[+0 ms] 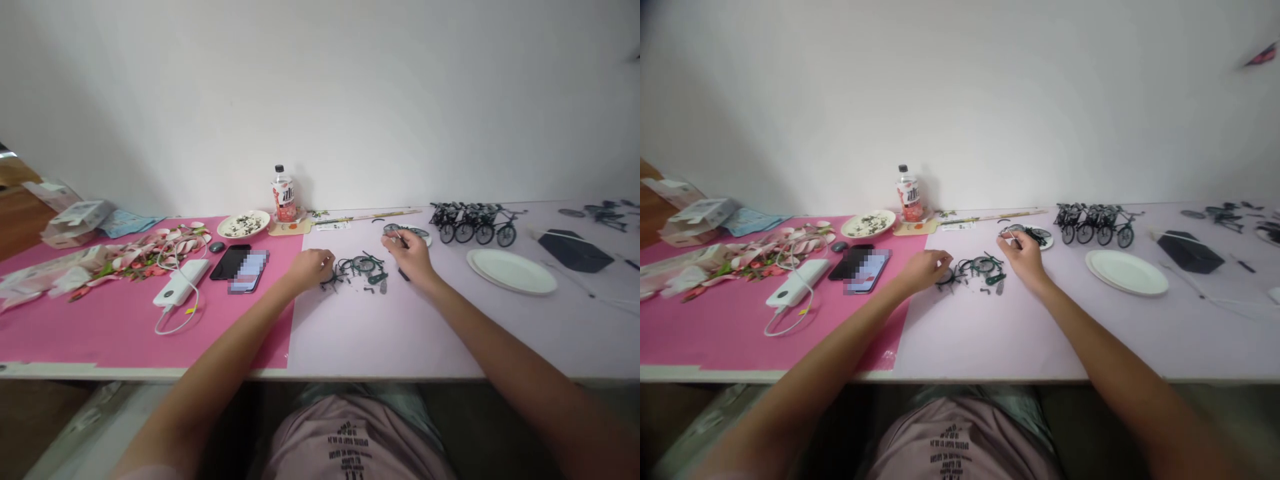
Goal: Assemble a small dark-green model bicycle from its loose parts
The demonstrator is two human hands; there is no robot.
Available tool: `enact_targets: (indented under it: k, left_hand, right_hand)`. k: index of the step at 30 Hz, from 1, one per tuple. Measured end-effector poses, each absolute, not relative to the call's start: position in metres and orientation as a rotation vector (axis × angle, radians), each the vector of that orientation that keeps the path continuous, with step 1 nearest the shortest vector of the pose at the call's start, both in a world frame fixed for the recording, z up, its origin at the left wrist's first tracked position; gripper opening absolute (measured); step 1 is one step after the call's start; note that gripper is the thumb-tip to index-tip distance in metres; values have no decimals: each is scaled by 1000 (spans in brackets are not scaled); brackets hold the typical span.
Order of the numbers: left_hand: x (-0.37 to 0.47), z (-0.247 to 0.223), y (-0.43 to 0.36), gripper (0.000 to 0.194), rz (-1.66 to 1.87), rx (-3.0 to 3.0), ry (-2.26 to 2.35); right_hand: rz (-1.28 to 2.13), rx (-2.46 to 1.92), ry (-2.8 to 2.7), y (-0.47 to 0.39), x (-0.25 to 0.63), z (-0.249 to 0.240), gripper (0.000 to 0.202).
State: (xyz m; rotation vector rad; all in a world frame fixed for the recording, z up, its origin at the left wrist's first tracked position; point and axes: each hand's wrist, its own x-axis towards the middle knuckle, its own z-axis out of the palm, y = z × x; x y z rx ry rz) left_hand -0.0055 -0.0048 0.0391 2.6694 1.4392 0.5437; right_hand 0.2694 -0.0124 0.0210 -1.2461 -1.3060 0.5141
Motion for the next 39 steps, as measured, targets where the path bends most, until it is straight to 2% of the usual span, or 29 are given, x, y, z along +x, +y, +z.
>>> enact_targets:
  k: [7,15,21,33,39]
  left_hand:
    - [16,34,19,36,400,2789,1385]
    - [8,15,36,43,598,2694,1256]
    - [0,11,31,45,544,2727,1194]
    - [3,7,26,45,450,2856,1205]
    - [3,6,29,43,463,2845,1200]
  right_hand:
    - [455,-1250,-1197,-6,282,31,37]
    - [319,-1246,-1239,-2,289,33,35]
    - [253,-1275,-1330,-5,297,38,31]
    - [399,-1646,-1907,8,320,20,18]
    - [472,-1659,-2004,15,328,11,21]
